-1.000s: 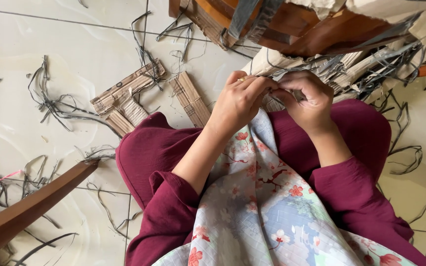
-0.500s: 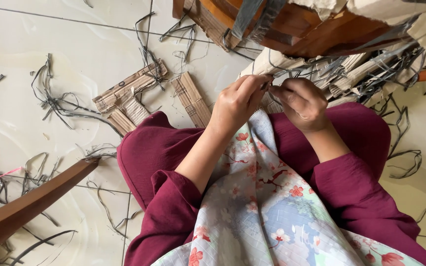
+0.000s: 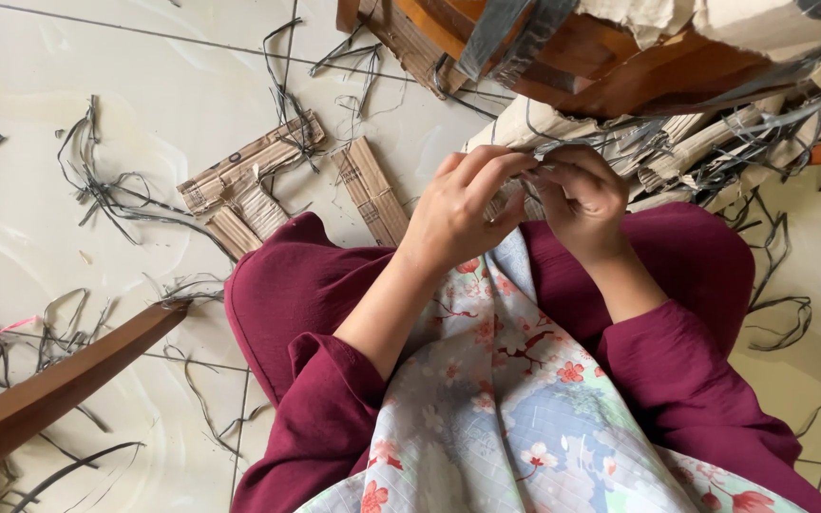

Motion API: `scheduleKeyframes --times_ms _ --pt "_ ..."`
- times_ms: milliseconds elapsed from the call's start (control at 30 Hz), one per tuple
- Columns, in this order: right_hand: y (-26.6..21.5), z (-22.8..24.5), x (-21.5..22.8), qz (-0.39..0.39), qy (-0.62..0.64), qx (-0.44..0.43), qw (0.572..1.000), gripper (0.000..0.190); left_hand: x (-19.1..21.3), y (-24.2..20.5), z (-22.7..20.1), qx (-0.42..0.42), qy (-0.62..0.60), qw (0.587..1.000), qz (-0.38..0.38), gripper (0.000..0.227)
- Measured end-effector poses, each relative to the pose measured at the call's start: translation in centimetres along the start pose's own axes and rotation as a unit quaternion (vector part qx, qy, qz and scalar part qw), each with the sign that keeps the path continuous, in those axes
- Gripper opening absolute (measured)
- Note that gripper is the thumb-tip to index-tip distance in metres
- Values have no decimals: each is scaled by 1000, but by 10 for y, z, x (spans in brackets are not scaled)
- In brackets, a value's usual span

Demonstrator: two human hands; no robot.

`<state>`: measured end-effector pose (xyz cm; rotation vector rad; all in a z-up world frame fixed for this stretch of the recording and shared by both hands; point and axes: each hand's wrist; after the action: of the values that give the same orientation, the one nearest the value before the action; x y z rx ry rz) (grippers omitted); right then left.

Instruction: Wrapping wooden furniture legs with protective plastic strips and cutting them to size using scissors.

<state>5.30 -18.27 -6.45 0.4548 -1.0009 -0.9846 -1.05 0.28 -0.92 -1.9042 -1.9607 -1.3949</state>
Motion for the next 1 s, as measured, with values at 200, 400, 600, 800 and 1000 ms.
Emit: scheduleKeyframes --times_ms 200,400,600,800,1000 --pt "5 19 -6 -11 29 -109 994 7 -10 -9 -5 66 -22 995 -65 27" --pt "5 30 -4 14 61 -169 984 6 -8 -17 0 184 -158 969 -51 13" --pt "0 28 -8 9 100 -191 977 8 -32 -26 7 416 -540 731 -26 21" --pt "6 27 1 21 72 -173 982 11 -30 -23 3 375 -468 800 -3 16" --pt "-1 8 12 14 -17 -161 987 10 -47 -23 7 436 -578 686 -69 16"
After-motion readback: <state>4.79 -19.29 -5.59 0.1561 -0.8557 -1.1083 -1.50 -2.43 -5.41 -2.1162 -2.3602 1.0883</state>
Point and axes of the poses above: each hand's wrist, its own y-axis towards the middle knuckle, its own x-axis out of the back of the hand, z = x × y, and after that the axes turned 10 degrees about z, right-handed
